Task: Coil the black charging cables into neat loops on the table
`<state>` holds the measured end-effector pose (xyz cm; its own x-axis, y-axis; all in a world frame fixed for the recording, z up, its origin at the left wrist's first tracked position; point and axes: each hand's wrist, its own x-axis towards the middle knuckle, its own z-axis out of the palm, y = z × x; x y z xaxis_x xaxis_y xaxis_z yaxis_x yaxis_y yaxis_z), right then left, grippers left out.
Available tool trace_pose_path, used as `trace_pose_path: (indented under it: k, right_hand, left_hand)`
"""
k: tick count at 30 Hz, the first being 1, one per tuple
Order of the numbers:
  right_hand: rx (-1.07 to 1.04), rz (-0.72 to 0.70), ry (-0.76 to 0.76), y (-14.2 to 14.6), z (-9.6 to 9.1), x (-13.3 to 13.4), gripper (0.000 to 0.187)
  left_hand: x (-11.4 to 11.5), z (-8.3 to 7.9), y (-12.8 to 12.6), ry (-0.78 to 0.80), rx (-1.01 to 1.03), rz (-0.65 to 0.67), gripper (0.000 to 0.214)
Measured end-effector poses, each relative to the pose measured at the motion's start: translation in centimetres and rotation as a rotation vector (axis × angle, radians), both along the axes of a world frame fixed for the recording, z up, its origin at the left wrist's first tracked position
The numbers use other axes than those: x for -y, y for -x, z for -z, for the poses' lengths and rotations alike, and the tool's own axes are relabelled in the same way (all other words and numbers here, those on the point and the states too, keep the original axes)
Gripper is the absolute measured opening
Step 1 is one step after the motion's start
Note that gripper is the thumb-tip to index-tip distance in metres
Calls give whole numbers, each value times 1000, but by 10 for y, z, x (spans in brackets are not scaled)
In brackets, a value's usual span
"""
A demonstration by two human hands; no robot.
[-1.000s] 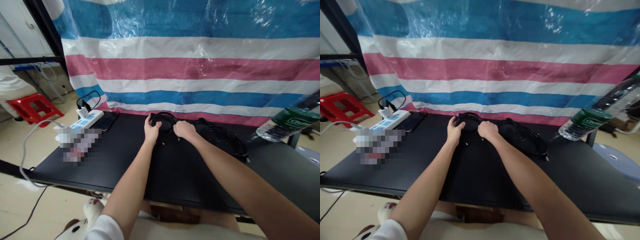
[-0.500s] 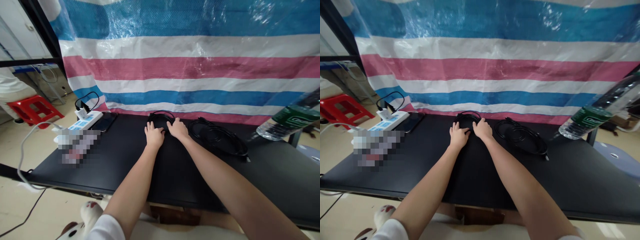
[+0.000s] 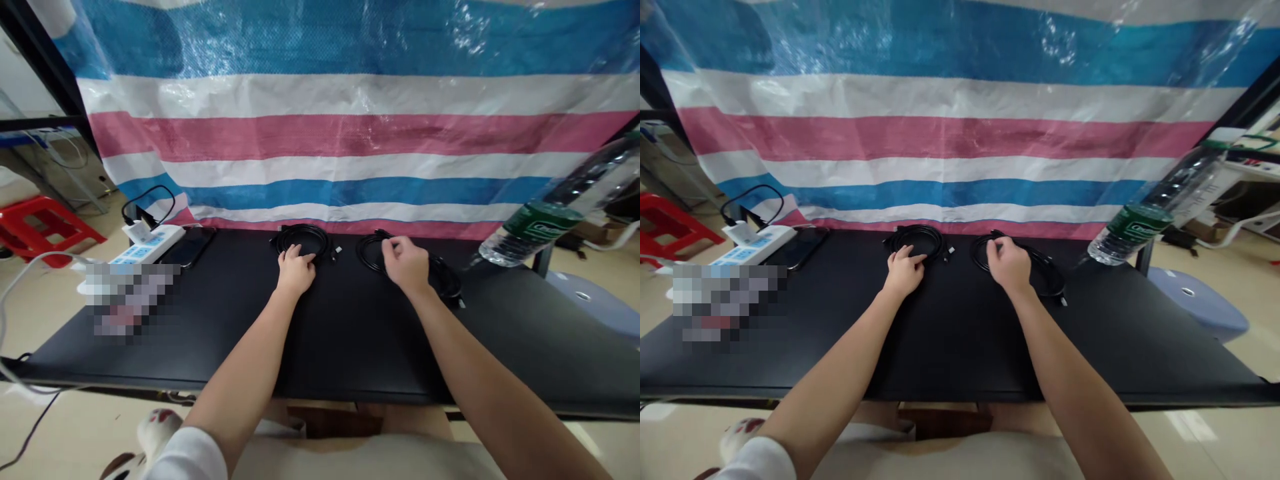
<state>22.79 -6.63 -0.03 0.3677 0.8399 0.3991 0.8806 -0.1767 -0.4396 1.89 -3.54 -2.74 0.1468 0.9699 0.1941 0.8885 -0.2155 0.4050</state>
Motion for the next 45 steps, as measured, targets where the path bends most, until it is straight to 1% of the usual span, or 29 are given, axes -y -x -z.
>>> trace_pose_path:
  k: [2, 4, 7, 9, 11, 13, 16, 19, 23, 25, 27, 28, 30, 34, 37, 39, 41, 43, 45]
  right_hand:
    - [-51, 104, -39, -15, 1, 1, 28]
    - [-104, 199, -42, -26, 1, 1, 26]
    - [-166, 317, 1, -40, 3, 0, 23]
    - [-184, 356, 33, -51, 4, -2, 20]
    - [-169, 359, 19, -62, 8, -3, 20]
    - [-129, 351, -29, -72, 11, -4, 23]
    - [-82, 354, -47, -82, 14, -4, 27]
    - [-115, 409, 29, -83, 12, -1, 33]
    - [-199, 484, 143, -80, 6, 2, 48]
    - [-218, 507, 197, -80, 7, 1, 55]
    - [-217, 520, 212, -82, 11, 0, 58]
    - [-207, 518, 201, -83, 13, -1, 58]
    - [-181, 491, 189, -86, 18, -3, 51]
    - [-173, 346, 248, -89, 19, -6, 30]
    - [-248, 276, 220, -88, 13, -5, 29]
    - [-312, 300, 182, -87, 8, -3, 32]
    - [-347, 361, 169, -87, 4, -1, 34]
    - [-360, 426, 211, -85, 0, 2, 34]
    - [-369, 470, 287, -83, -1, 3, 33]
  left_hand:
    - [1, 0, -1, -25, 3, 15, 37]
    - [0, 1, -2, -42, 2, 25, 36]
    - [-2, 2, -2, -53, -9, 23, 40]
    - [-3, 3, -1, -58, -30, 6, 44]
    - [-5, 2, 1, -59, -58, -25, 46]
    - [-5, 2, 3, -50, -78, -48, 46]
    - [-4, 0, 2, -39, -91, -50, 46]
    - [-2, -2, -3, -36, -100, -43, 46]
    - [2, -2, -6, -16, -104, 2, 46]
    - [3, -2, -6, -14, -91, 7, 50]
    - [4, -2, -6, -23, -74, -10, 58]
    - [4, -3, -6, -30, -67, -24, 62]
    - [4, -3, -6, -41, -55, -49, 67]
    - [4, -3, -7, -65, -25, -80, 68]
    - [3, -1, -6, -72, -13, -91, 61]
    - [1, 0, -6, -70, -16, -100, 51]
    - [-1, 3, -5, -64, -26, -88, 42]
    - [-3, 4, -5, -43, -47, -30, 42]
    - [-6, 6, -4, -9, -80, 48, 47]
